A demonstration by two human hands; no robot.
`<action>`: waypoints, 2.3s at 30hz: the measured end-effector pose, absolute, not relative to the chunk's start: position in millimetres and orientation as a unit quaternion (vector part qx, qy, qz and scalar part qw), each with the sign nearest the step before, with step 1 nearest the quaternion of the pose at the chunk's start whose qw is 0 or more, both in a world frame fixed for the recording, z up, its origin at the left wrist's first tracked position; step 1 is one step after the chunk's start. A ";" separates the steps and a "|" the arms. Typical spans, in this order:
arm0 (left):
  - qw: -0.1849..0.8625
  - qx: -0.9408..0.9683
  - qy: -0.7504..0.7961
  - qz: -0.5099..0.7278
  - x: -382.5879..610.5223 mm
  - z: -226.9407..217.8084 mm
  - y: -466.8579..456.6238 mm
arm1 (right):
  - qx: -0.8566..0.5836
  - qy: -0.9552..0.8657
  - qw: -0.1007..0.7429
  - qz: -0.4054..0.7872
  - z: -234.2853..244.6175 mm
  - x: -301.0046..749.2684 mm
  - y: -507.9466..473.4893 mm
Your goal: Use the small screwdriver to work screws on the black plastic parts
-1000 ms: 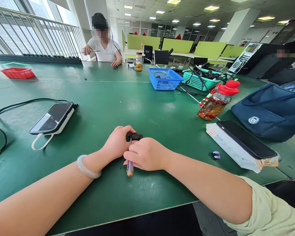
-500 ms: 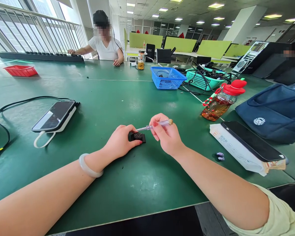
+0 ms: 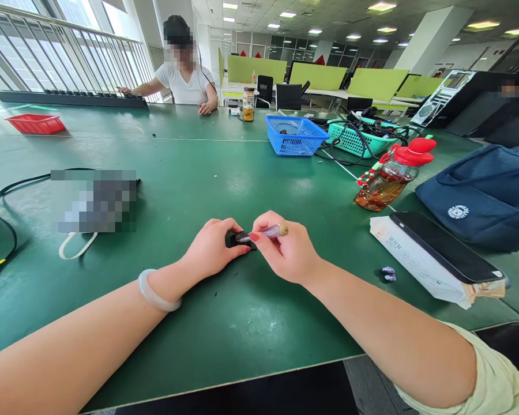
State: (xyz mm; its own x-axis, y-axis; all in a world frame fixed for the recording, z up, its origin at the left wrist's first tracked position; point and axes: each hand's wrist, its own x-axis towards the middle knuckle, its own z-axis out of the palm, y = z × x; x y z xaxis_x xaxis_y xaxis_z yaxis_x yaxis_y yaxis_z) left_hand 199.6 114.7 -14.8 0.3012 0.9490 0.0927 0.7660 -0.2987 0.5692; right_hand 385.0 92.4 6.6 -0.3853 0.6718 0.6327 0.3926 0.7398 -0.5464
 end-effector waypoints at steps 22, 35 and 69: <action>0.216 0.777 0.549 0.219 198.5 -15.9 115.3 | -0.363 -0.737 0.514 0.246 9.3 392.4 103.1; 0.208 0.780 0.550 0.216 198.5 -15.7 115.3 | -0.343 -0.771 0.491 0.216 3.1 386.9 97.5; 0.216 0.777 0.549 0.217 198.2 -14.9 116.3 | -0.348 -0.713 0.506 0.338 9.4 400.2 112.4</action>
State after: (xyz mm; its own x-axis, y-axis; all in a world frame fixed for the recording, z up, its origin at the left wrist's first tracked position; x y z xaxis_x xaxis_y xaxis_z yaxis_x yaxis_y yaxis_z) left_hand 198.2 116.3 -14.9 0.3024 0.9479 0.1000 0.7598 -0.3031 0.5752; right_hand 400.2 112.4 9.4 -0.2445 0.8387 0.4866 0.1542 0.5291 -0.8344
